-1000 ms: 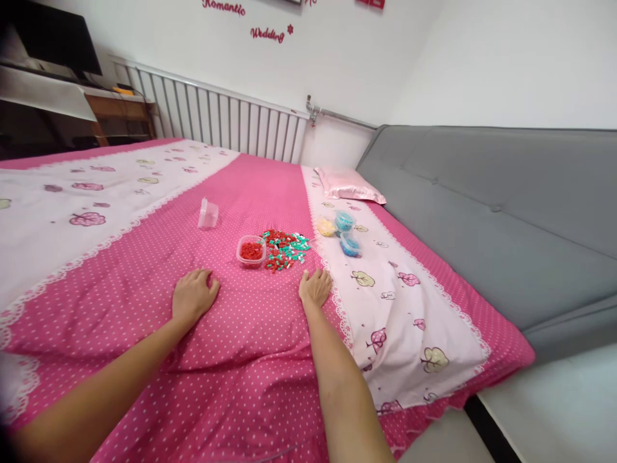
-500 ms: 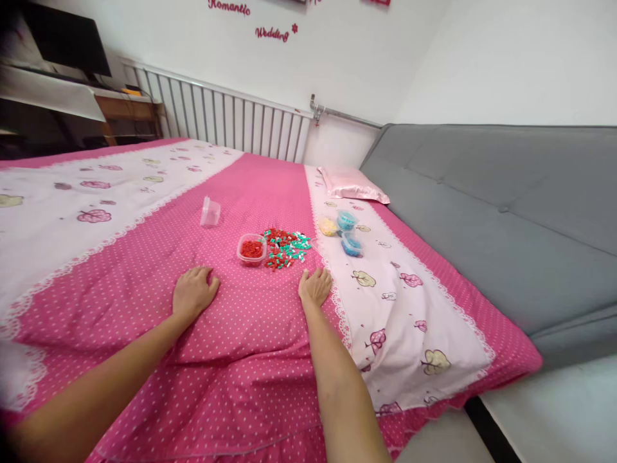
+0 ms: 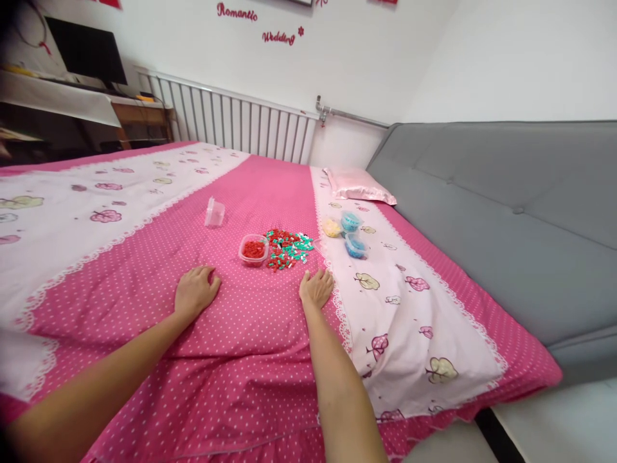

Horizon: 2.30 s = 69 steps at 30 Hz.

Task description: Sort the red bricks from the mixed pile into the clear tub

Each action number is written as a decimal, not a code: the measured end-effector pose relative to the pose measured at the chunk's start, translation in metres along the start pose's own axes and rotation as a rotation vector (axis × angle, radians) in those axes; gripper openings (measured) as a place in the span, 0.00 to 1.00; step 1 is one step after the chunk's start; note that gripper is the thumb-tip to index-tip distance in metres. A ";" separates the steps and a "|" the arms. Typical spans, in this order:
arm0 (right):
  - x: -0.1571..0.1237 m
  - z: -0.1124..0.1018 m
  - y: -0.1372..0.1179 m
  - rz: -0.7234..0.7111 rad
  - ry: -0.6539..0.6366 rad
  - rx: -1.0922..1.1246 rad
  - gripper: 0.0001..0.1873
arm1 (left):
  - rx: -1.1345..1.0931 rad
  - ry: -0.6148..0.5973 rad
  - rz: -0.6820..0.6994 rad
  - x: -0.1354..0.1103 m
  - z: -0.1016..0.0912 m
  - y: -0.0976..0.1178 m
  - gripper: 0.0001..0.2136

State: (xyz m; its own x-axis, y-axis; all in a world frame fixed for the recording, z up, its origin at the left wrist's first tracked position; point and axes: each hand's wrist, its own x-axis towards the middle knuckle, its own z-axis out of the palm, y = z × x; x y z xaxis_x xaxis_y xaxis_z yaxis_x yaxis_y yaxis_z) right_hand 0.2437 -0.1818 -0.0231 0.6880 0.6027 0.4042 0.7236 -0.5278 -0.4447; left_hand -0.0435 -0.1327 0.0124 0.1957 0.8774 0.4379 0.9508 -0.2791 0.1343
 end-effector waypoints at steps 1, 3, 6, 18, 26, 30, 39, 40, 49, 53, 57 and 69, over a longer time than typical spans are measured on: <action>0.000 0.000 0.000 -0.001 0.001 0.002 0.25 | 0.000 -0.001 -0.002 0.000 0.000 0.000 0.20; 0.000 0.000 0.000 -0.005 0.003 0.006 0.25 | -0.002 -0.003 -0.004 0.000 -0.001 0.000 0.20; 0.000 0.000 0.000 -0.014 0.009 0.013 0.26 | -0.008 -0.005 -0.007 -0.001 -0.002 0.001 0.20; 0.001 0.004 0.002 -0.012 0.003 -0.002 0.25 | -0.031 0.011 -0.005 -0.001 -0.003 0.001 0.19; -0.001 0.004 0.001 -0.019 0.002 -0.021 0.25 | -0.044 0.011 -0.010 -0.001 -0.004 0.001 0.19; 0.000 0.003 0.001 -0.020 0.001 -0.010 0.26 | -0.053 0.002 -0.019 -0.001 -0.005 0.002 0.19; 0.002 -0.003 0.002 0.028 -0.022 0.112 0.27 | -0.110 -0.023 -0.014 0.000 -0.008 0.000 0.19; 0.004 -0.005 0.002 0.061 -0.035 0.152 0.27 | -0.123 -0.028 -0.012 0.000 -0.008 0.000 0.19; 0.058 0.001 -0.014 0.214 -0.144 0.347 0.28 | -0.355 -0.096 0.146 0.003 -0.003 0.088 0.13; 0.104 -0.001 -0.045 0.129 -0.194 0.577 0.28 | -0.434 -0.171 0.290 0.002 0.011 0.161 0.10; 0.144 -0.013 -0.080 -0.029 -0.240 0.846 0.23 | -0.443 -0.241 0.374 0.000 0.028 0.197 0.10; 0.133 0.003 -0.090 -0.612 -0.482 0.423 0.14 | -0.474 -0.407 0.451 -0.011 0.041 0.191 0.22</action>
State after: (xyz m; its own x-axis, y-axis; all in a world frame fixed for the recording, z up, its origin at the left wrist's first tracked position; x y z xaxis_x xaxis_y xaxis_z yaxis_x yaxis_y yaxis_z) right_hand 0.2701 -0.0524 0.0676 0.0197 0.9439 0.3298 0.8108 0.1779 -0.5576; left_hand 0.1454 -0.1797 -0.0029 0.7000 0.6880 0.1915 0.5718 -0.7006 0.4269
